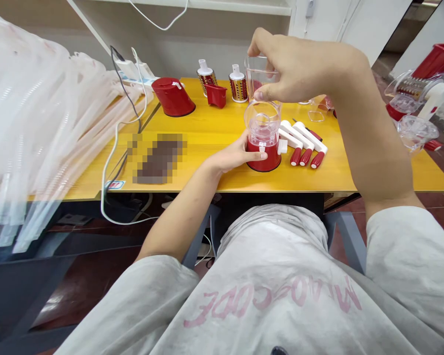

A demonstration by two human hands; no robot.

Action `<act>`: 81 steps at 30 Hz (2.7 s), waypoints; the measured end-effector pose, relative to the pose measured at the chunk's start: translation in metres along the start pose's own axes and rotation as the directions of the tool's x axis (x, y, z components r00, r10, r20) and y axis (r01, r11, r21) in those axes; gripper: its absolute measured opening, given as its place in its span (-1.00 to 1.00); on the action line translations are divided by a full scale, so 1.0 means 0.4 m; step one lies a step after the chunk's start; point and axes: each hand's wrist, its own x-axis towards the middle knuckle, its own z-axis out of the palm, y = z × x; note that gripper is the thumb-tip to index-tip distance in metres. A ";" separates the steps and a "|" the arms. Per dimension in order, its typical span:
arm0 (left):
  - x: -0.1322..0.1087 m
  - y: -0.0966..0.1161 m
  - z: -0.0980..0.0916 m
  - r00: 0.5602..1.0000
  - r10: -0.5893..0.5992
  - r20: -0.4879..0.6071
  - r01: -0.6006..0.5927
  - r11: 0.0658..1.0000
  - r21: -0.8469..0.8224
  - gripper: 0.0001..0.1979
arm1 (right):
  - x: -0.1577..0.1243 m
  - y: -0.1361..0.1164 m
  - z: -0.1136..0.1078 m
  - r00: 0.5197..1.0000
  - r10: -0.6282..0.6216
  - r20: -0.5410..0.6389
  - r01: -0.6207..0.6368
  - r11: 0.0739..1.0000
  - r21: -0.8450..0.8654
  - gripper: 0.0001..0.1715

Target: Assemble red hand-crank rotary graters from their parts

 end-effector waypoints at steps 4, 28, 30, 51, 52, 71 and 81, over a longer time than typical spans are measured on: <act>0.006 -0.013 -0.005 1.000 0.020 -0.019 -0.019 0.998 0.054 0.41 | -0.004 -0.004 0.002 1.000 0.005 0.003 -0.005 1.000 -0.017 -0.03; 0.005 -0.003 -0.012 0.999 0.046 0.022 -0.050 0.972 0.229 0.40 | -0.016 -0.005 0.033 0.997 -0.002 -0.078 0.014 0.987 0.163 -0.09; 0.004 -0.002 -0.015 0.999 0.042 0.028 -0.048 0.964 0.262 0.42 | -0.022 -0.019 0.036 0.995 0.046 -0.086 -0.033 0.989 0.145 -0.10; 0.023 -0.040 -0.029 0.994 0.108 -0.016 -0.100 0.958 0.267 0.42 | -0.013 0.023 0.084 0.983 0.005 -0.185 0.042 0.967 0.252 -0.10; 0.023 -0.041 -0.030 0.993 0.121 -0.011 -0.114 0.956 0.270 0.43 | -0.010 0.029 0.092 0.980 -0.018 -0.199 0.071 0.961 0.266 -0.11; 0.031 -0.071 -0.047 0.971 0.239 -0.015 -0.225 0.932 0.283 0.46 | -0.073 0.231 0.357 0.910 -0.010 -0.415 0.271 0.772 0.575 0.76; 0.026 -0.060 -0.012 0.957 0.238 -0.166 -0.175 0.930 0.323 0.39 | -0.138 0.189 0.385 0.986 -0.164 -0.042 0.169 0.937 0.305 -0.47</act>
